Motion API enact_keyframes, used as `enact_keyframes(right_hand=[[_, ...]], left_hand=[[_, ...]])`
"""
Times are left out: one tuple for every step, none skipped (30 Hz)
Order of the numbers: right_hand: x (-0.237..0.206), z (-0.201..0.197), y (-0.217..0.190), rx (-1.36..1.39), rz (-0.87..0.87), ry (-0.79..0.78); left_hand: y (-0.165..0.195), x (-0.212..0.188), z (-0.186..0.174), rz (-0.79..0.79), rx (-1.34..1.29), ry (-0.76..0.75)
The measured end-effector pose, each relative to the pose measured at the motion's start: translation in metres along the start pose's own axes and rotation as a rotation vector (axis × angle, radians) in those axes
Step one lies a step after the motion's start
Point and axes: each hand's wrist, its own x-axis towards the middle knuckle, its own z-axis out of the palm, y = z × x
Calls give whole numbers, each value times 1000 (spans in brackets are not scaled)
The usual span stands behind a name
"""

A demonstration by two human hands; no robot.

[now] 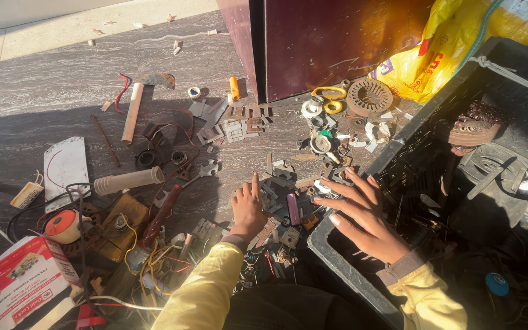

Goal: The person sits on the floor and sorts small metal pieces from a pile, picking them up and placing them into a black plastic crate. They also handle a cardboard box and a cylindrical metal part, moving them aside before continuing to sort the metal pieces.

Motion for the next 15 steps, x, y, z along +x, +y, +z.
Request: enact_keyframes(right_hand=[[0, 0, 0, 6, 1, 0], [0, 1, 0, 12, 0, 0], [0, 1, 0, 9, -3, 0], [0, 1, 1, 6, -6, 0], [0, 2, 1, 4, -9, 0], [0, 2, 1, 2, -9, 0], [0, 2, 1, 0, -9, 1], [0, 2, 1, -2, -10, 3], [-1, 2, 1, 3, -10, 3], [-1, 2, 1, 8, -9, 2], [-2, 2, 1, 14, -9, 1], [-1, 2, 2, 15, -12, 4], [-1, 3, 2, 15, -15, 9], [-1, 3, 2, 18, -19, 13], [-1, 3, 2, 17, -18, 14]], left_hand=[[-1, 1, -2, -29, -5, -35], [-3, 3, -4, -58, -10, -69], [-4, 6, -8, -86, -15, -101], [-6, 8, -12, -96, -20, -107], [-7, 10, -15, -104, -25, -114], [-7, 12, -18, -113, -30, -122], [-6, 13, -20, -145, -28, -138], [-5, 15, -22, -176, -26, -154], [-4, 16, -23, -207, -24, -170], [-3, 16, -23, -242, -38, -190], [-2, 17, -23, -278, -52, -210], [-1, 17, -23, -314, -67, -229], [0, 18, -23, -318, -66, -230], [0, 19, -23, -323, -64, -233], [0, 20, -24, -330, -61, -235]])
